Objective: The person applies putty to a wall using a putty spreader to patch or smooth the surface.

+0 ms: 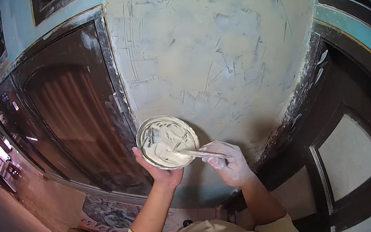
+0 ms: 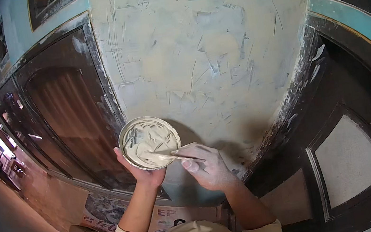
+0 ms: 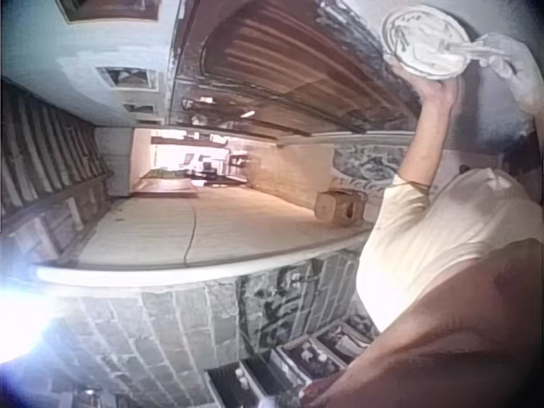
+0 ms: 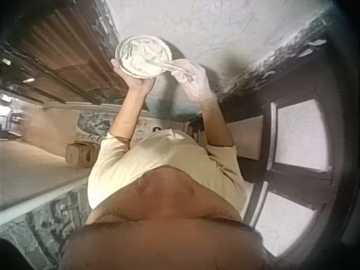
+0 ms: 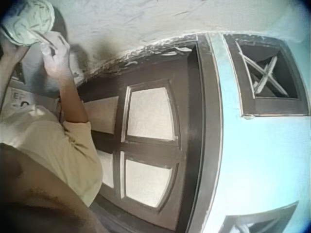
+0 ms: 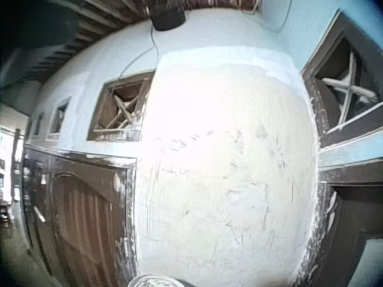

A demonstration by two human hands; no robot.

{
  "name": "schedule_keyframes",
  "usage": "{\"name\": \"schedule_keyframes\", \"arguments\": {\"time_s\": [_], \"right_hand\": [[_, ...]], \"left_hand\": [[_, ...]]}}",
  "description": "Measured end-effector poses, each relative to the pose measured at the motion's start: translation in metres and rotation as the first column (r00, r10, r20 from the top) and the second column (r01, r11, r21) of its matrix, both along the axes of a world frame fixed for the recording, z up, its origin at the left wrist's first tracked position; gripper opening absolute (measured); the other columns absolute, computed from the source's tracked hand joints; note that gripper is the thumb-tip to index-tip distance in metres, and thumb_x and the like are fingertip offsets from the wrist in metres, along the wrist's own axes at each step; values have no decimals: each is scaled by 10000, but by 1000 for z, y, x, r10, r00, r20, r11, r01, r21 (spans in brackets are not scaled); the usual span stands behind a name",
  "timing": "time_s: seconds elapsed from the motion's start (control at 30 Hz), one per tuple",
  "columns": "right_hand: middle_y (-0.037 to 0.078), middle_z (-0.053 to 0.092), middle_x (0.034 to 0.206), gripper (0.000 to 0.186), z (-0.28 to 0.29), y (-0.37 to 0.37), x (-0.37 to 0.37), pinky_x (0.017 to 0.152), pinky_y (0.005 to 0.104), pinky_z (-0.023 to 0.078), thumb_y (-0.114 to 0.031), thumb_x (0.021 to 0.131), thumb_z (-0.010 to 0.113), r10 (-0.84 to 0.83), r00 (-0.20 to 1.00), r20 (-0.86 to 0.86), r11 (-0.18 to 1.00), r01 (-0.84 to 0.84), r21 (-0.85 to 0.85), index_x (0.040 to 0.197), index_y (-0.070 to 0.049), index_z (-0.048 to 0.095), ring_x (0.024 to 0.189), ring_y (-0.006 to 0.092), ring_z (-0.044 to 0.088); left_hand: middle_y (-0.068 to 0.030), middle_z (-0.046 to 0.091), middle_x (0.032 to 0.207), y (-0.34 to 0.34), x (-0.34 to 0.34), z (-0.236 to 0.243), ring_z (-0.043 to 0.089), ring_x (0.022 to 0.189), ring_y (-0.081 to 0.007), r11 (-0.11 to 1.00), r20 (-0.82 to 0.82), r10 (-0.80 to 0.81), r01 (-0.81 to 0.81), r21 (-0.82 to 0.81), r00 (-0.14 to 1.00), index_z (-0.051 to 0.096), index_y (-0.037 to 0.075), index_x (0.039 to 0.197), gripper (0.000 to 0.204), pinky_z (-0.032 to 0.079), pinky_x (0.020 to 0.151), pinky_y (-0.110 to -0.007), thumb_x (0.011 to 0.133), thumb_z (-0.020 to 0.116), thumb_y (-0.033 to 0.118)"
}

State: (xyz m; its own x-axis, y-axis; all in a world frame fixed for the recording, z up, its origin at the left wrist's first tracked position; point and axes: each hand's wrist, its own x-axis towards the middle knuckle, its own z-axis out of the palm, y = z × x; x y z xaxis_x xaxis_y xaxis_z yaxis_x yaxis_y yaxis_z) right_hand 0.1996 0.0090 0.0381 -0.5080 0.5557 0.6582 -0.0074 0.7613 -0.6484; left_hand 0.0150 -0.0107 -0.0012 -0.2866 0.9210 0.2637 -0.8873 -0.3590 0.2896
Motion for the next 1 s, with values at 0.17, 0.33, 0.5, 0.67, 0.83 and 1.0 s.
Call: {"name": "schedule_keyframes", "arguments": {"time_s": [0.17, 0.33, 0.5, 0.67, 0.83, 1.0], "right_hand": [[172, 654, 1043, 235, 8, 0, -3, 808, 351, 515, -150, 942, 577, -13, 999, 50, 997, 9, 79, 1116, -11, 650, 921, 288, 641], [155, 671, 988, 225, 18, 1, -11, 799, 379, 504, -167, 925, 590, -83, 996, 23, 977, 77, 198, 1047, 9, 659, 873, 299, 642], [132, 663, 993, 236, 31, -6, -25, 827, 398, 497, -103, 883, 617, -79, 972, 220, 932, -6, 362, 1106, -41, 658, 904, 329, 621], [143, 655, 995, 253, 42, -7, -36, 818, 402, 501, -109, 877, 607, -116, 968, 224, 954, 46, 297, 1117, -46, 656, 890, 337, 617], [161, 647, 982, 250, 43, -15, -48, 793, 406, 502, -143, 905, 586, -38, 964, 262, 979, -17, 205, 1119, -27, 644, 883, 344, 619], [215, 640, 960, 277, 51, -11, -57, 773, 413, 503, -188, 930, 570, -175, 930, 323, 958, 85, 273, 1127, -4, 632, 866, 377, 628]], "left_hand": [[-95, 457, 1424, -2, 1, 2, 450, 1285, -297, 999, -2, 27, -27, -22, 1000, 421, 112, 1410, 887, 355, 1081, -462, 829, 392, 782], [-97, 471, 1407, -5, -2, 0, 462, 1267, -300, 1000, -3, 4, -4, -17, 1000, 427, 108, 1404, 880, 356, 1074, -459, 833, 393, 776], [-101, 483, 1392, -7, -10, -7, 471, 1253, -303, 1000, -1, 8, -8, -12, 1000, 436, 107, 1392, 855, 367, 1062, -457, 846, 385, 762], [-97, 502, 1372, -7, -17, -2, 485, 1242, -290, 998, 60, 34, -31, -48, 998, 447, 105, 1384, 842, 373, 1051, -448, 856, 370, 756], [-79, 509, 1370, -7, -27, -7, 481, 1248, -278, 996, 33, 80, -79, -34, 996, 458, 117, 1379, 829, 368, 1056, -441, 857, 366, 755], [-78, 512, 1366, -5, -35, -11, 488, 1237, -272, 997, 45, 47, -44, -56, 998, 462, 120, 1375, 827, 374, 1051, -433, 858, 359, 757]]}}
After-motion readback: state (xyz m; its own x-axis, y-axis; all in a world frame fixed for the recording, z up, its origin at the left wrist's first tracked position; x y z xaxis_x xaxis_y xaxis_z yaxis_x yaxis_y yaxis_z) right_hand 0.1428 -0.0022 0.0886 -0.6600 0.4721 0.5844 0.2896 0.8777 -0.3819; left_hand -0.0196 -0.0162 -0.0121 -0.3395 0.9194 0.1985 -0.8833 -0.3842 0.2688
